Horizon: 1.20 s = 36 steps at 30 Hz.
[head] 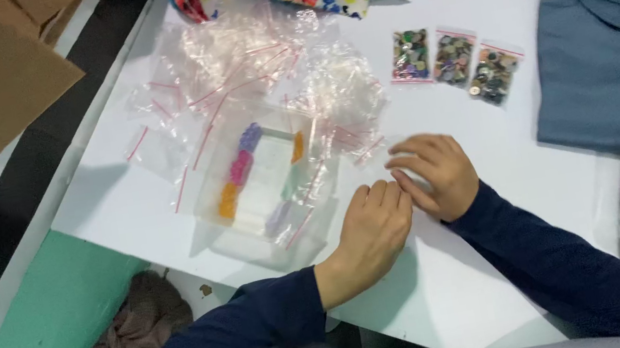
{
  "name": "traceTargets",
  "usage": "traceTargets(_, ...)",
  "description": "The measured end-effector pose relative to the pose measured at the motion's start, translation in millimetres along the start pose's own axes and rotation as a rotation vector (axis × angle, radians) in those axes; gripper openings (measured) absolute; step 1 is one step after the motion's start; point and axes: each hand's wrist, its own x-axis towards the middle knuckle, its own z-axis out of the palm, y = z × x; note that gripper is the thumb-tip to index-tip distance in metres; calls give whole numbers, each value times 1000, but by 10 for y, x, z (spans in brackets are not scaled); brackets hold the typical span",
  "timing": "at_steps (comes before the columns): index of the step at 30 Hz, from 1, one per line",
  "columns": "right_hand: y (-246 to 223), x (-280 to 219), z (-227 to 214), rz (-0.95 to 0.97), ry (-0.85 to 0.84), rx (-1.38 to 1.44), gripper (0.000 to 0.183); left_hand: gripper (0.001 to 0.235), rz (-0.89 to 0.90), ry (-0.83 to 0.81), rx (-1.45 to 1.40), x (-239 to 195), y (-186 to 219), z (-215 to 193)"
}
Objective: Sorting small colorful buttons by color and placing them into individual plastic bags
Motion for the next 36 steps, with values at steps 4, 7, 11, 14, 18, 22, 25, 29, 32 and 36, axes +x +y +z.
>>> traceTargets(4,132,-585,-33,81,-51,-5,21,14,-13,-65,-80,-84,152,442)
traceTargets(7,93,-862,-135,128,-103,47,30,33,-54,-102,-232,-70,208,664)
traceTargets(11,86,-1060,-374,146,-155,-12,37,30,-60,-16,-251,34,354,834)
traceTargets(14,96,-1204,-540,200,-161,-44,40,30,-51,3,-265,132,527,871)
traceTargets(18,91,-1372,-706,275,-127,-78,42,31,-26,16,-299,265,714,883)
traceTargets(22,-12,-1448,-925,358,-76,-115,49,33,39,-35,-391,450,884,927)
traceTargets(25,-166,-1432,-1127,323,77,-206,52,36,79,15,-517,749,1012,884)
traceTargets(29,-298,-1507,-1452,148,350,-297,40,39,256,200,-601,1237,1250,885)
traceTargets(32,-124,-1805,-1753,139,381,-437,38,38,316,221,-640,1580,1555,786)
traceTargets(36,356,-1927,-2469,458,319,-471,51,47,382,205,-530,1962,1958,699)
